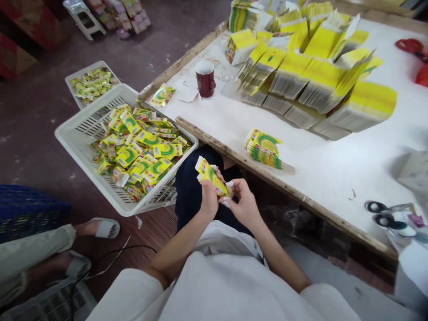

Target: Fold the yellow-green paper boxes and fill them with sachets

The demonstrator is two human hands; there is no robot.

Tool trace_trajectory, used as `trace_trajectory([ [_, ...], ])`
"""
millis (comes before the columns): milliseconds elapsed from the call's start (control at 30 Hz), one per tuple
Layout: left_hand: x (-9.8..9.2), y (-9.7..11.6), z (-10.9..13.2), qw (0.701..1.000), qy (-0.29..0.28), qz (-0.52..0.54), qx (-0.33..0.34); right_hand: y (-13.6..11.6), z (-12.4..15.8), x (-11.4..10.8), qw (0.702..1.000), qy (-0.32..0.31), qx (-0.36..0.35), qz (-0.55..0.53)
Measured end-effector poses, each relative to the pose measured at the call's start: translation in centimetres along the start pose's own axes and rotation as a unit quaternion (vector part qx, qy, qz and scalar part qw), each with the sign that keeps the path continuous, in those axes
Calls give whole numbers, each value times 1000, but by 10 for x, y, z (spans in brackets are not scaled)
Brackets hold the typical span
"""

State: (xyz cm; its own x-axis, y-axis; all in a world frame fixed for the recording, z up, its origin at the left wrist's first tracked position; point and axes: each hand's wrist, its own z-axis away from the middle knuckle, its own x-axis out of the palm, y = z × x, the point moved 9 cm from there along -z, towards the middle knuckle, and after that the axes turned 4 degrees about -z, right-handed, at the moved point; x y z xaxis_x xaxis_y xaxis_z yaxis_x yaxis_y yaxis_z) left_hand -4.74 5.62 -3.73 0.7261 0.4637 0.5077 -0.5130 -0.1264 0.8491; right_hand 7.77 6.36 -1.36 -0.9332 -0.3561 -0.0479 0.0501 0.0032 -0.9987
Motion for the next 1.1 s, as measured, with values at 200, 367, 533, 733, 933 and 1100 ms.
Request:
trace_trajectory([
  [200, -4, 11, 9, 973, -69, -219, -16, -9, -7, -48, 998, 19, -25, 49],
  [367, -3, 31, 2, 955, -200, -216, -45, -45, -2, -62, 973, 26, -147, 175],
  [533, 10, 48, 2, 867, -353, -352, -15, -85, 15, -37, 880, -25, -340, 329],
  [733, 33, 20, 21, 805, -307, -509, 5, -57, 11, -47, 943, 160, -248, 152],
  [933, 29, 20, 22, 759, -211, -601, 136, 22, -5, -4, 931, 37, 167, -323],
  [1100, 35, 17, 27, 708, -271, -621, 197, 33, -4, -6, 932, 31, 200, -301],
])
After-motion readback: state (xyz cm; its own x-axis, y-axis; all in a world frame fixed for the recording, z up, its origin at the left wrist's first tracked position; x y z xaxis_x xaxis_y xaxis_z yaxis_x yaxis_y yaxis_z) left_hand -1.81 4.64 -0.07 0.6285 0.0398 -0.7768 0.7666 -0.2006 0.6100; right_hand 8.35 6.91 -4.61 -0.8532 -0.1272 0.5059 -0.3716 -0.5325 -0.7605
